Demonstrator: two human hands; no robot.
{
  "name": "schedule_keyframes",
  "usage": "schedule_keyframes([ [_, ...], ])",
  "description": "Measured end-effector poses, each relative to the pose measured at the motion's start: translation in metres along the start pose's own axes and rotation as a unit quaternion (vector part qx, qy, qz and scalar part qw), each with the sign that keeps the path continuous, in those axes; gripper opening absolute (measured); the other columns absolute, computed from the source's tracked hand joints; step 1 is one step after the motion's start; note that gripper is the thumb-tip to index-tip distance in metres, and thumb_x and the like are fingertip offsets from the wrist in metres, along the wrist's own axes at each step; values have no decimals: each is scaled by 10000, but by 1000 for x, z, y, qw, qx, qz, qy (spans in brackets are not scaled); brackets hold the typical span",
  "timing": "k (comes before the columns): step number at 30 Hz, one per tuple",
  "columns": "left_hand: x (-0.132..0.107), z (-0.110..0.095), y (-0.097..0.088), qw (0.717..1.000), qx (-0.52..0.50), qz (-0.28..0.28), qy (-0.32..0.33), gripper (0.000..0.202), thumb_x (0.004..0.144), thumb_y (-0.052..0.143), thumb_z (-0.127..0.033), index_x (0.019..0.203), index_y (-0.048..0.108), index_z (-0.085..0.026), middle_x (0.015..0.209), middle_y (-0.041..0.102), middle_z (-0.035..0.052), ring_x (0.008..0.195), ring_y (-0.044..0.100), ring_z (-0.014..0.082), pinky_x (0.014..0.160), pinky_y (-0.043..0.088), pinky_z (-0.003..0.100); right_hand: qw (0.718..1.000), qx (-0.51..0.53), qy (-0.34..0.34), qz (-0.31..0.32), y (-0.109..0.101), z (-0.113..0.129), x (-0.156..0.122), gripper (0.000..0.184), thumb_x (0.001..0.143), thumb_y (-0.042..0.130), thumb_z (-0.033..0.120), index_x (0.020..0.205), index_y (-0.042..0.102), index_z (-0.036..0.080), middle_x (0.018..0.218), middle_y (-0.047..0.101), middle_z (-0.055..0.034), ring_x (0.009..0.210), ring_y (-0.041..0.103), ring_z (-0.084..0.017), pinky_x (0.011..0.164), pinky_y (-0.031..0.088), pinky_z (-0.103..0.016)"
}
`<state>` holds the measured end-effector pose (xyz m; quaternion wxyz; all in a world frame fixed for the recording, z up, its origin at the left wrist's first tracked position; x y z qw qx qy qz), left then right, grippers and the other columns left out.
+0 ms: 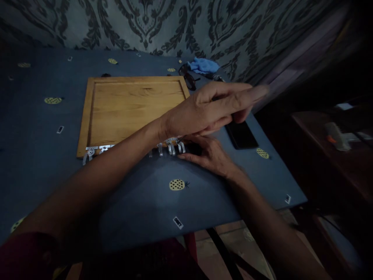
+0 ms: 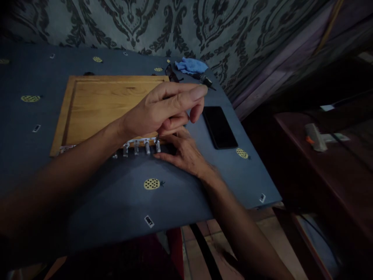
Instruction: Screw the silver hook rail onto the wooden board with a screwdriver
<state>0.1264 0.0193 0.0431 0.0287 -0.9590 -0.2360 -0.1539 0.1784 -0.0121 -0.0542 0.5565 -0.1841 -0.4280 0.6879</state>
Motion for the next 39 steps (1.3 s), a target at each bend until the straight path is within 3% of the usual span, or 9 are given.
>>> schedule_keyframes([
  [4,0,2,-2,999,-14,29,-2,476,1060,467,-540,742,505,-188,537,319,-95,464,295,38,478,269,205,1000,-16,-5,-3,-1,2,1,545,897,658,672,1195,749,224,1180,707,-128,1136,637,-342,989,532,-524],
  [11,-4,-4,-24,985,95,-143,-14,381,1075,513,-357,744,403,-204,730,447,-45,669,467,50,668,421,191,999,-4,-32,-6,-3,10,5,588,904,585,724,1130,748,207,1118,687,-129,1105,629,-325,972,537,-507],
  [14,-7,2,-26,975,91,-196,-43,422,1047,547,-471,734,426,-214,662,405,-47,620,437,83,598,392,227,999,-10,-34,-10,-4,12,5,620,908,552,744,1134,749,202,1109,687,-129,1099,631,-327,962,543,-509],
  [17,-7,6,-24,977,42,-210,-9,510,1000,522,-642,717,455,-223,586,332,-53,539,330,89,521,319,257,999,-8,-41,-14,-5,13,5,614,912,549,739,1133,754,204,1105,692,-126,1091,636,-323,957,549,-504],
  [21,-5,6,-18,987,-7,-159,7,567,1029,437,-661,697,476,-204,549,292,-65,469,278,56,484,283,237,999,-2,-41,-17,-4,12,4,609,901,597,720,1179,752,202,1156,697,-133,1118,637,-330,963,549,-504],
  [26,-4,-2,5,999,-10,5,-33,533,1090,407,-510,703,501,-156,566,379,-78,427,276,-3,459,231,186,1000,-1,3,-3,-1,1,0,541,884,687,660,1148,771,195,1113,741,-124,1106,660,-334,965,550,-513],
  [29,-4,-5,8,999,5,20,-29,505,1108,315,-372,699,488,-132,636,435,-78,454,302,-45,514,248,142,1000,3,5,2,0,0,0,518,888,701,637,1149,774,196,1110,749,-122,1079,670,-326,962,549,-507],
  [35,-5,6,-18,982,73,-164,-51,438,1064,498,-462,737,493,-170,616,325,-79,571,354,18,591,328,172,999,-9,-36,-28,-4,8,3,599,901,599,718,1151,767,201,1101,705,-129,1082,647,-332,949,550,-502],
  [39,-10,-6,-30,965,37,-259,16,491,1069,473,-508,674,440,-218,562,287,-57,514,269,65,493,244,244,999,-4,-40,-16,-3,9,3,600,915,586,707,1199,744,203,1091,686,-122,1081,639,-318,940,549,-497],
])
Point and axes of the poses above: each hand's wrist, its own x-axis towards the middle knuckle, its own y-axis out of the palm, z = x × y, the point moved 9 cm from there along x, towards the middle knuckle
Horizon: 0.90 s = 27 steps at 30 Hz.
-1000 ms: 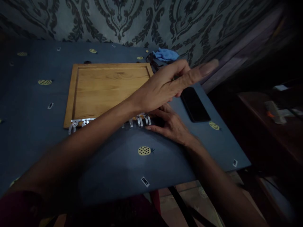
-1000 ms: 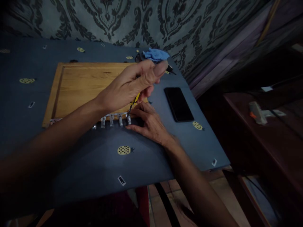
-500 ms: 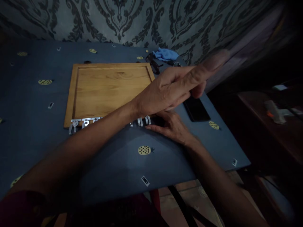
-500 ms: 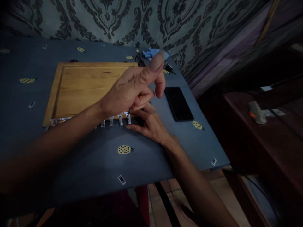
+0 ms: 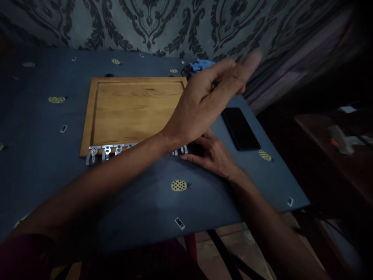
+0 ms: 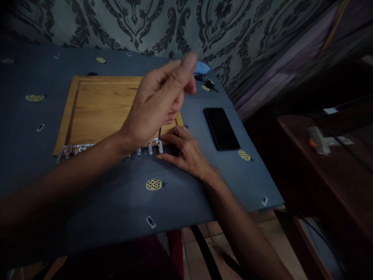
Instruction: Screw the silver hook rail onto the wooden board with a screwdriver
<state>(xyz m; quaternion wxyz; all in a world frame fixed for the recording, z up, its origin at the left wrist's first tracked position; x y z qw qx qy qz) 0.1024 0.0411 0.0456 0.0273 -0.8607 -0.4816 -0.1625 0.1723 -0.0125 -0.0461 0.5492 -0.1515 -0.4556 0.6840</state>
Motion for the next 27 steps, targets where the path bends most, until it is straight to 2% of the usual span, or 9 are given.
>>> schedule_keyframes([
  [4,1,-4,-3,999,-34,-8,19,520,1084,432,-512,651,432,-224,540,282,-51,483,226,67,453,205,252,1000,3,2,4,0,-1,0,571,906,633,676,1205,740,202,1130,684,-125,1117,630,-321,965,536,-500],
  [10,4,12,-2,998,-61,4,10,554,1020,504,-626,630,458,-234,510,275,-61,457,204,74,437,208,276,1000,1,6,6,1,-3,-1,566,903,636,679,1203,743,211,1101,677,-116,1098,633,-313,951,537,-483],
  [16,2,15,-2,996,-91,-2,0,535,1008,567,-571,604,472,-232,516,288,-58,460,226,83,465,238,284,1000,-6,-5,0,1,-1,-1,609,905,617,690,1211,738,178,1091,677,-127,1091,631,-318,944,539,-482],
  [21,2,20,-1,997,-79,2,-15,539,1012,549,-580,611,485,-225,521,290,-58,472,227,81,480,271,266,1000,-2,1,6,1,0,0,591,909,611,689,1206,741,195,1096,677,-124,1107,628,-323,950,540,-491],
  [24,2,20,0,997,-72,22,-19,499,1051,514,-488,630,494,-219,540,296,-56,485,256,78,506,309,249,1000,-2,-1,2,0,1,0,583,907,620,682,1193,746,190,1107,679,-130,1124,628,-328,959,540,-488],
  [27,0,15,4,997,-48,54,-31,419,1053,543,-351,662,496,-205,587,377,-42,529,352,79,539,346,233,1000,-9,-6,-3,-1,2,1,597,909,596,702,1168,752,188,1085,680,-130,1096,634,-326,941,549,-489],
])
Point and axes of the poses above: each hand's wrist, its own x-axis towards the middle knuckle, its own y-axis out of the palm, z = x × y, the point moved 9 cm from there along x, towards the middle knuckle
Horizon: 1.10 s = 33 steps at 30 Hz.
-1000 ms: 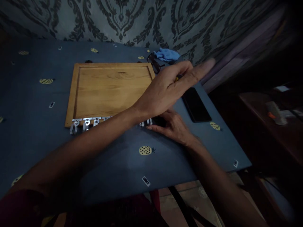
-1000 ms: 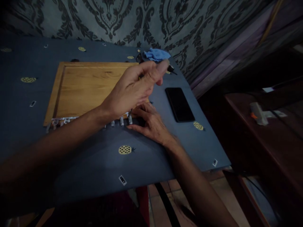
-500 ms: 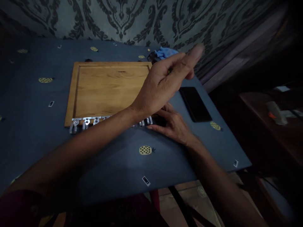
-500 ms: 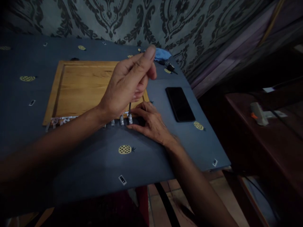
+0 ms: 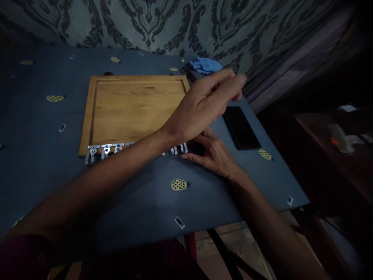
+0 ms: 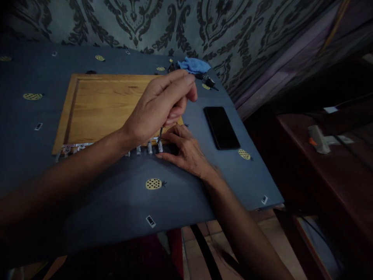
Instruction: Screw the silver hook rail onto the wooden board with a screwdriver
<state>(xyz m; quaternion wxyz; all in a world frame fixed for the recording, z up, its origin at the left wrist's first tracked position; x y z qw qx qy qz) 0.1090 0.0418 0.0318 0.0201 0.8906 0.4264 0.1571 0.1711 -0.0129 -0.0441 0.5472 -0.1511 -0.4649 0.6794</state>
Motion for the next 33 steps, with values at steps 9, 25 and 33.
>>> schedule_keyframes([
  [9,-5,-7,-8,994,35,-97,-41,318,1055,545,-266,757,444,-229,649,378,-46,584,380,86,548,363,214,1000,1,4,-7,0,-2,-1,638,903,568,739,1175,752,192,1052,687,-122,1043,647,-316,916,557,-489],
  [25,-2,-11,24,988,-31,151,-19,414,982,661,-482,708,547,-194,601,415,-51,490,327,41,476,267,235,998,16,53,11,2,-11,-4,569,874,675,691,1178,760,217,1116,708,-130,1121,643,-349,969,549,-532],
  [33,-1,-1,-1,997,-3,-76,0,443,1016,625,-366,665,399,-219,605,374,-44,527,320,83,512,294,263,1000,2,27,4,1,-5,0,631,879,579,765,1170,764,237,1048,702,-124,1074,646,-356,940,554,-556],
])
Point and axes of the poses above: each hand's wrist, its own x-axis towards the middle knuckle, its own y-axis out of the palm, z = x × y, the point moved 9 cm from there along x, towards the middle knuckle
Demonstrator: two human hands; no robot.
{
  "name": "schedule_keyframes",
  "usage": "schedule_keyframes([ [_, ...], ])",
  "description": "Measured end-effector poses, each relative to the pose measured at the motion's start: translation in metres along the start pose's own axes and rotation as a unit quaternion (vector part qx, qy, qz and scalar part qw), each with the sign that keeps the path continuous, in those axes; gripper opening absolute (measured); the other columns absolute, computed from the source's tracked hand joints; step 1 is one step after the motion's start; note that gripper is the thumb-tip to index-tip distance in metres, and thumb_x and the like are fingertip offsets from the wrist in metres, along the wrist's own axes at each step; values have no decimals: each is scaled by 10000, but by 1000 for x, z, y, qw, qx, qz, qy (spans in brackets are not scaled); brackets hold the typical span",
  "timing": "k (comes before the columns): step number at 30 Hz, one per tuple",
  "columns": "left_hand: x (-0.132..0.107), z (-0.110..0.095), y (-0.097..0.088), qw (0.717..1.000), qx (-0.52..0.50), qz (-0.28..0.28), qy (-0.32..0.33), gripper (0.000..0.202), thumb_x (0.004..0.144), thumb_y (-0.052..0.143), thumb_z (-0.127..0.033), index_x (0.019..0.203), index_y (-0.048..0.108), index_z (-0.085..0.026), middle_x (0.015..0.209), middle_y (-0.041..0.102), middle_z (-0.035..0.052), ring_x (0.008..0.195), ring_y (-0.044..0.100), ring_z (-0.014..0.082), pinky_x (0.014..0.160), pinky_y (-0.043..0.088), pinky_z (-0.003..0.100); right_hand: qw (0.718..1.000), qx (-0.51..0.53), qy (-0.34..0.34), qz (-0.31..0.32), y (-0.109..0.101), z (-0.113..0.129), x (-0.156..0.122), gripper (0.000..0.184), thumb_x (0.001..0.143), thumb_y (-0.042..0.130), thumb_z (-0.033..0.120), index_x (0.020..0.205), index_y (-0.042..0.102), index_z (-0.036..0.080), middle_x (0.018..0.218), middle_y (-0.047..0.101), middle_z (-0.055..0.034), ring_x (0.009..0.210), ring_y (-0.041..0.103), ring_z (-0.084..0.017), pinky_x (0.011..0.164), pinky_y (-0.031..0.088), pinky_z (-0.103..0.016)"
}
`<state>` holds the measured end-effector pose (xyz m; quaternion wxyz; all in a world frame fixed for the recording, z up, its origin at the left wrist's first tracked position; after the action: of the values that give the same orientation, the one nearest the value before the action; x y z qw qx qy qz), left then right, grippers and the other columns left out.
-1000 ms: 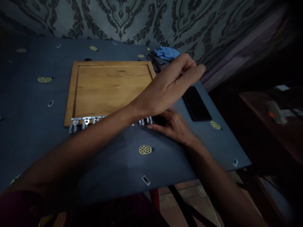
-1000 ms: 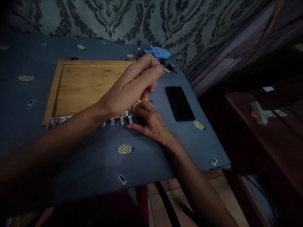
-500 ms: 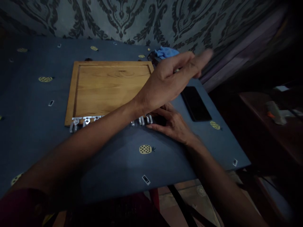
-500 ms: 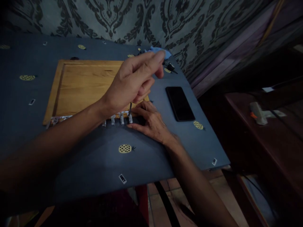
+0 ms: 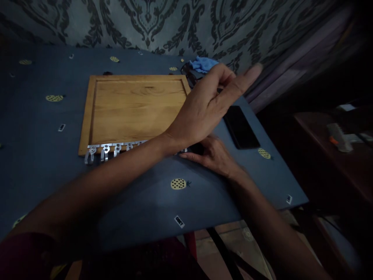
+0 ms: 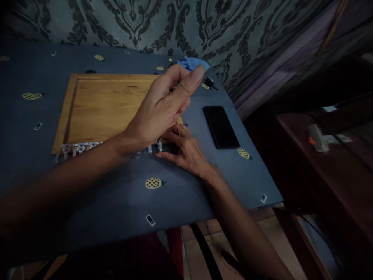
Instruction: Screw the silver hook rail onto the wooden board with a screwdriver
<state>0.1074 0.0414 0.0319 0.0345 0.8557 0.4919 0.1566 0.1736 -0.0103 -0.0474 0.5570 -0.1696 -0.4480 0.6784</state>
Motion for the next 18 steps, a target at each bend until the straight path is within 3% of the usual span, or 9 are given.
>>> schedule_keyframes([
  [2,-2,1,1,1000,-9,-2,16,466,995,638,-468,662,423,-221,593,344,-46,515,295,92,512,272,282,1000,-1,-4,0,0,0,0,629,880,574,767,1171,764,243,1067,710,-125,1094,645,-365,944,551,-563],
  [7,-4,-1,9,996,4,63,56,591,935,565,-730,655,446,-224,563,327,-34,500,290,86,478,254,286,1000,-1,-3,2,-1,-1,-2,625,890,581,751,1209,757,242,1099,713,-133,1127,641,-377,945,550,-556],
  [10,-4,-2,15,991,17,124,43,614,945,521,-750,650,444,-218,591,317,-35,484,286,62,434,236,252,1000,2,12,7,0,-3,-3,576,885,633,716,1166,770,233,1120,715,-130,1149,634,-379,956,549,-550],
  [13,-6,-5,23,979,-19,200,27,577,966,569,-670,643,483,-200,622,353,-32,484,290,45,424,239,238,1000,12,20,6,0,-4,-4,539,887,657,690,1143,768,229,1168,704,-121,1172,628,-362,978,546,-533],
  [15,-2,-8,18,983,-45,175,15,530,978,607,-591,643,501,-195,608,337,-38,484,269,47,427,244,243,1000,14,18,6,0,-4,-4,548,891,657,683,1191,752,235,1183,691,-120,1177,623,-351,994,539,-527],
  [18,7,-16,-5,998,-56,31,13,507,1008,589,-493,619,444,-204,566,238,-52,491,239,60,430,230,248,1000,16,1,12,1,-3,-3,584,891,654,684,1246,734,227,1154,680,-127,1143,624,-333,991,535,-517],
])
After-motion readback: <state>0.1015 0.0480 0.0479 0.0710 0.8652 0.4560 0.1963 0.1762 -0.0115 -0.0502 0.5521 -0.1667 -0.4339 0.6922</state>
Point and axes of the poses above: each hand's wrist, its own x-axis towards the middle knuckle, its own y-axis out of the palm, z = x × y, the point moved 9 cm from there along x, towards the middle knuckle
